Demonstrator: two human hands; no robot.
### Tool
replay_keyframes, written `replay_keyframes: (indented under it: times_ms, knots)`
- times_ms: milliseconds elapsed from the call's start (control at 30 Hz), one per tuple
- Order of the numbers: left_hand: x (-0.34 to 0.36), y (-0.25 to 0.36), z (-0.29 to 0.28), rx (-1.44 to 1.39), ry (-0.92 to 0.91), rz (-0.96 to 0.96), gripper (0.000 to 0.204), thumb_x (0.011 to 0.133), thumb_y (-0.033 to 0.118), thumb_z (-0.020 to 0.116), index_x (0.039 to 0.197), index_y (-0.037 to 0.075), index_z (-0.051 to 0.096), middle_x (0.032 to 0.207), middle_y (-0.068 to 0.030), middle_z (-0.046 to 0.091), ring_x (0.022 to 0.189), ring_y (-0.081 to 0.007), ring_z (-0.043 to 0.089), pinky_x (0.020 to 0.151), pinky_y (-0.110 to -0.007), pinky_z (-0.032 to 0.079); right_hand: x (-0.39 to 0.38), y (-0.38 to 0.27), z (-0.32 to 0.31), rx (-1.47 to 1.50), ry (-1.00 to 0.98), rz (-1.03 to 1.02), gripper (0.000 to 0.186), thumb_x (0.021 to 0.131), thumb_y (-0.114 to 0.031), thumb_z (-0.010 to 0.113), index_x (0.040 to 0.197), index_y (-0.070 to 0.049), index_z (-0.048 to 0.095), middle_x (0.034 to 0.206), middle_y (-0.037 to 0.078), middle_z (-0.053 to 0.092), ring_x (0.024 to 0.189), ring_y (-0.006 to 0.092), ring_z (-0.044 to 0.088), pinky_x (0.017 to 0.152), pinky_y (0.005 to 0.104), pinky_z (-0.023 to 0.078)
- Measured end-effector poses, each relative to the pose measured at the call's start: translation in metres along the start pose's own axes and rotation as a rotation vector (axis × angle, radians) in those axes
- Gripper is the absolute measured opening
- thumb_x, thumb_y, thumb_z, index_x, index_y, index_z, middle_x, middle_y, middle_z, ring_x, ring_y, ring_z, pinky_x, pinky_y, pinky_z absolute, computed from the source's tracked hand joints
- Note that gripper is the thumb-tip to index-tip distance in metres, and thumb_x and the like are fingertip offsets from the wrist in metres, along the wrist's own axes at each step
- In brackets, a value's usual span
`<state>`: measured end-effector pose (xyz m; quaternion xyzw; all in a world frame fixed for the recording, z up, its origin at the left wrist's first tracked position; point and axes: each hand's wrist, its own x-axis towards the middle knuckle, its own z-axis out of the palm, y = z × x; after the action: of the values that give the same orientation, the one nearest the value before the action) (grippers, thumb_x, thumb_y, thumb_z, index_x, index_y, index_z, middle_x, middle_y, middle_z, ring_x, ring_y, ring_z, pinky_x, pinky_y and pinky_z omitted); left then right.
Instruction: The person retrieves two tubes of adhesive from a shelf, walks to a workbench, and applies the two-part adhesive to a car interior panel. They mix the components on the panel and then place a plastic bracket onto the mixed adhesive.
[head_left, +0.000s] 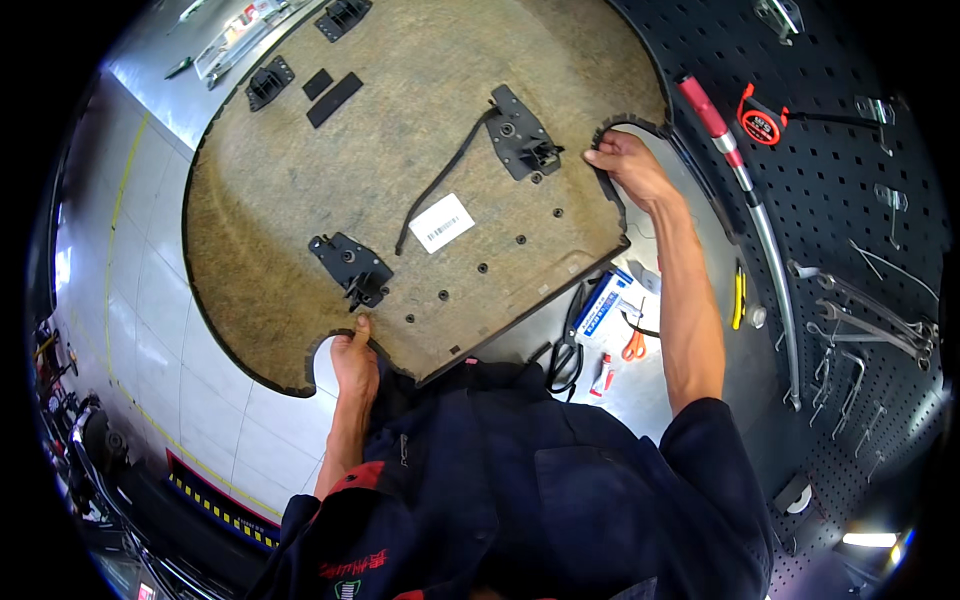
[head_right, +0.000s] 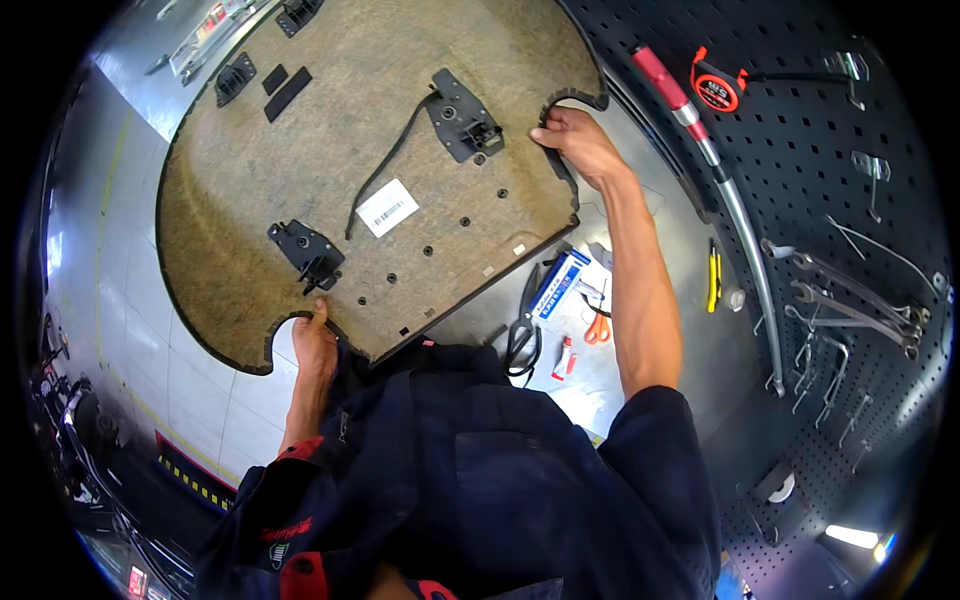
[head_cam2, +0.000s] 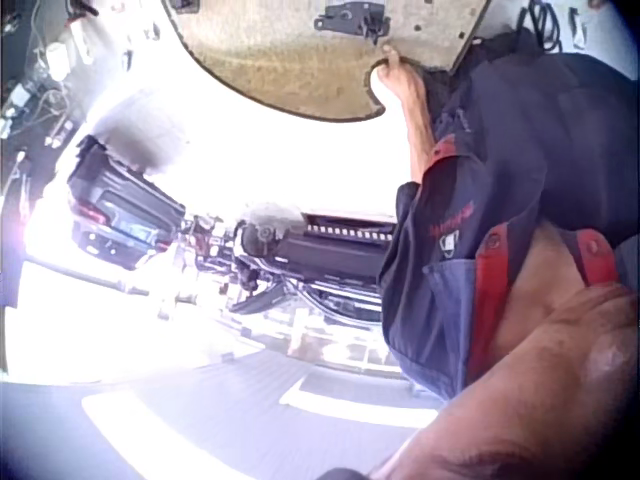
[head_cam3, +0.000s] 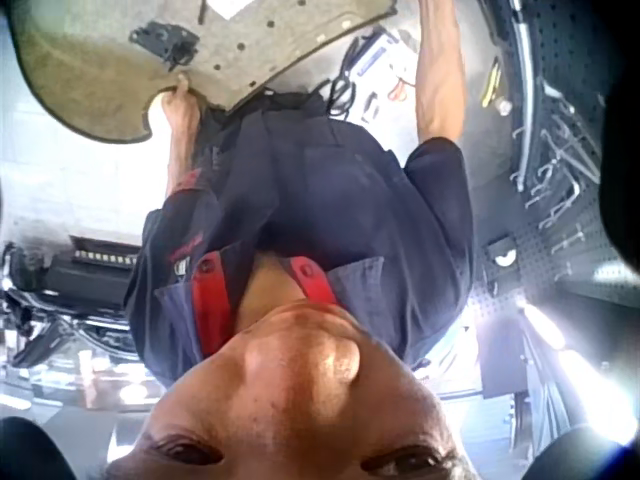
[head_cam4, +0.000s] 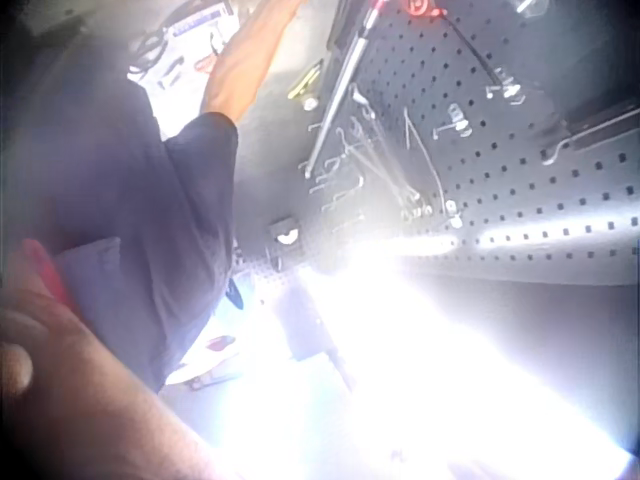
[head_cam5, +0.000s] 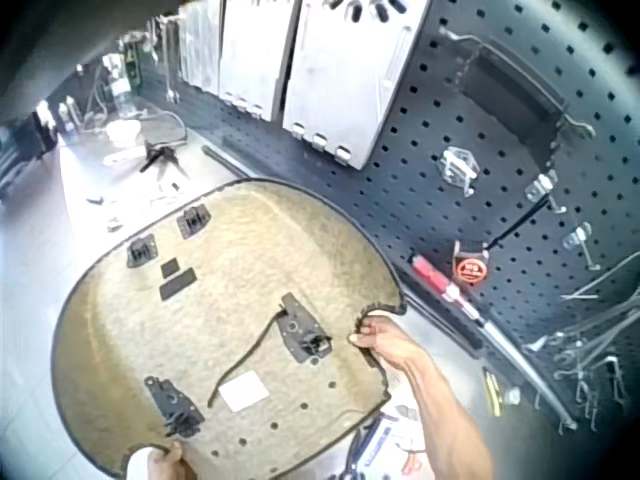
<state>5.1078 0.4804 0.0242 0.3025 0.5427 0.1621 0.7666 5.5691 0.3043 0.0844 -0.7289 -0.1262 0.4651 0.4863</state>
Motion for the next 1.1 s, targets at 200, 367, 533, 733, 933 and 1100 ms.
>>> replay_keyframes:
  times_ms: [200,367,533,733,933,1100]
  knots:
    - [-0.001,0.001,0.008,-0.043,-0.006,0.05,0.028,0.096,0.013,0.062,0.119,-0.003,0.057,0.116,-0.008,0.064,0.105,-0.0192,0.06,0.098,-0.034,0.046,0.005,0.008,0.015,0.102,-0.015,0.088,0.033,0.085,-0.019,0.076,0.108,0.003,0.067,0.099,0.004,0.069,0.091,0.0128,0.061,0.086,0.0263,0.045]
    - [0.003,-0.003,0.003,0.032,0.008,0.02,0.029,0.097,0.015,0.062,0.119,-0.003,0.057,0.115,-0.0074,0.064,0.103,-0.0175,0.061,0.094,-0.032,0.046,0.018,0.019,0.025,-0.059,0.055,0.054,0.035,0.084,-0.02,0.077,0.109,0.003,0.067,0.1,0.005,0.069,0.089,0.015,0.061,0.084,0.029,0.047]
    - [-0.005,0.006,0.012,-0.031,0.059,0.016,0.03,0.094,0.021,0.067,0.112,-0.003,0.063,0.11,-0.0065,0.066,0.097,-0.0156,0.061,0.088,-0.029,0.046,0.002,0.013,0.019,-0.01,0.062,0.072,0.036,0.087,-0.022,0.074,0.108,0.005,0.064,0.099,0.009,0.069,0.086,0.0161,0.063,0.082,0.0298,0.049]
    - [0.004,-0.004,0.007,-0.069,0.019,0.066,0.023,0.095,0.017,0.065,0.113,0.003,0.063,0.109,-0.003,0.066,0.097,-0.0149,0.06,0.089,-0.031,0.046,0.019,0.037,0.008,-0.178,0.084,0.114,0.03,0.088,-0.023,0.073,0.102,0.003,0.065,0.091,0.007,0.069,0.08,0.0137,0.062,0.075,0.0276,0.047]
    - [0.009,-0.007,0.007,-0.098,-0.001,0.08,0.021,0.096,0.016,0.063,0.112,0.003,0.062,0.109,-0.0055,0.067,0.099,-0.0171,0.063,0.087,-0.034,0.051,0.025,0.051,-0.008,-0.077,-0.021,0.094,0.022,0.091,-0.016,0.068,0.105,0.0,0.062,0.097,0.005,0.066,0.088,0.0127,0.059,0.082,0.0264,0.044]
    - [0.002,0.0,0.017,-0.097,0.022,0.092,0.021,0.096,0.017,0.064,0.11,0.001,0.063,0.108,-0.0075,0.068,0.095,-0.0169,0.065,0.081,-0.031,0.053,0.008,0.014,0.021,-0.124,0.026,0.151,0.026,0.091,-0.021,0.07,0.101,0.002,0.065,0.092,0.005,0.067,0.081,0.0122,0.058,0.078,0.0264,0.046]
